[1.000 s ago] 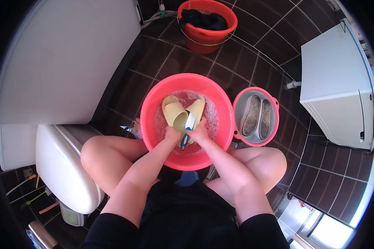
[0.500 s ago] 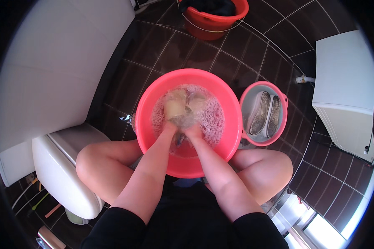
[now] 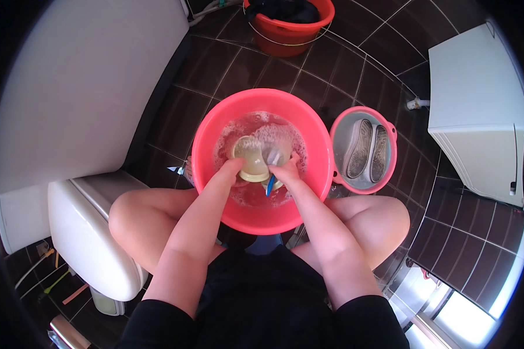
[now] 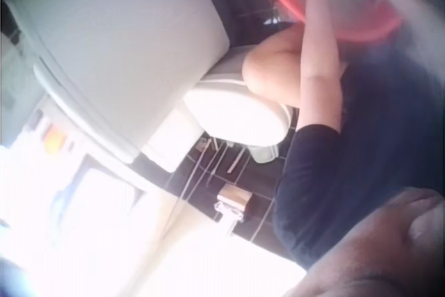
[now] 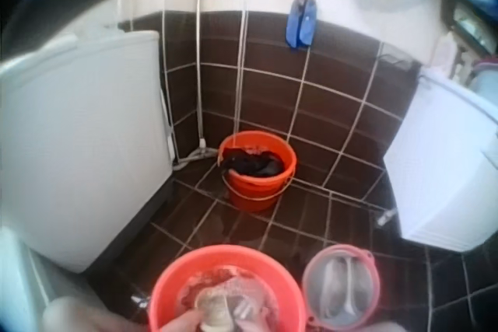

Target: The person sits on the floor and hand-washes dark clothing items in a pink basin filled with soapy water. They then wash a pair of light green slippers in the same basin using a brush. Finally, the person transfers the washed clothes from the basin into a top-loading washing machine.

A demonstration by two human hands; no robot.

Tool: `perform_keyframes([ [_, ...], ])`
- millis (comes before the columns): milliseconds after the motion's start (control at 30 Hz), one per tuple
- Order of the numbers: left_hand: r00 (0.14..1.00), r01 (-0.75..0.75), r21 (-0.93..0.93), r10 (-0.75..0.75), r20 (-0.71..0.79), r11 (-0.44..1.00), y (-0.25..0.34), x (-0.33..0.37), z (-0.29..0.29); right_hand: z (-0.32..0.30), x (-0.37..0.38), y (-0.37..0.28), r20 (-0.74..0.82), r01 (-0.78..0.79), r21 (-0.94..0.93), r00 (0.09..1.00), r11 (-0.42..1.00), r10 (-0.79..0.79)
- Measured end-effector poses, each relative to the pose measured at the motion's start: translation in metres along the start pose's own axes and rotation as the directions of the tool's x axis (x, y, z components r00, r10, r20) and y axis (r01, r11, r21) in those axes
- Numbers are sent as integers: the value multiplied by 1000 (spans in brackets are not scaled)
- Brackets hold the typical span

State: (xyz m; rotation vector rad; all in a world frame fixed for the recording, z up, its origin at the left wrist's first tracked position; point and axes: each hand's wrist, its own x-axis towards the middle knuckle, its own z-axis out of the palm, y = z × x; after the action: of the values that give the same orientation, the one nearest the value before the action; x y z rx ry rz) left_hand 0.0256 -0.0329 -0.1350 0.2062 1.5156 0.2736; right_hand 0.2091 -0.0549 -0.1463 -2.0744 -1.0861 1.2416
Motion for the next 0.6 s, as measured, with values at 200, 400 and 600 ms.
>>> perform_keyframes([
  [200, 853, 323, -405, -78, 516, 856, 2, -69, 12, -28, -28, -3, 609, -586, 450, 753, 674, 248],
  [400, 902, 35, -543, 208, 379, 839, -21, -62, 32, -37, -54, 6, 358, -57, -48, 931, 997, 70],
  [600, 946, -93, -474, 227, 232, 876, -13, -71, 25, -122, -98, -80, 559, -292, 100, 807, 951, 189],
])
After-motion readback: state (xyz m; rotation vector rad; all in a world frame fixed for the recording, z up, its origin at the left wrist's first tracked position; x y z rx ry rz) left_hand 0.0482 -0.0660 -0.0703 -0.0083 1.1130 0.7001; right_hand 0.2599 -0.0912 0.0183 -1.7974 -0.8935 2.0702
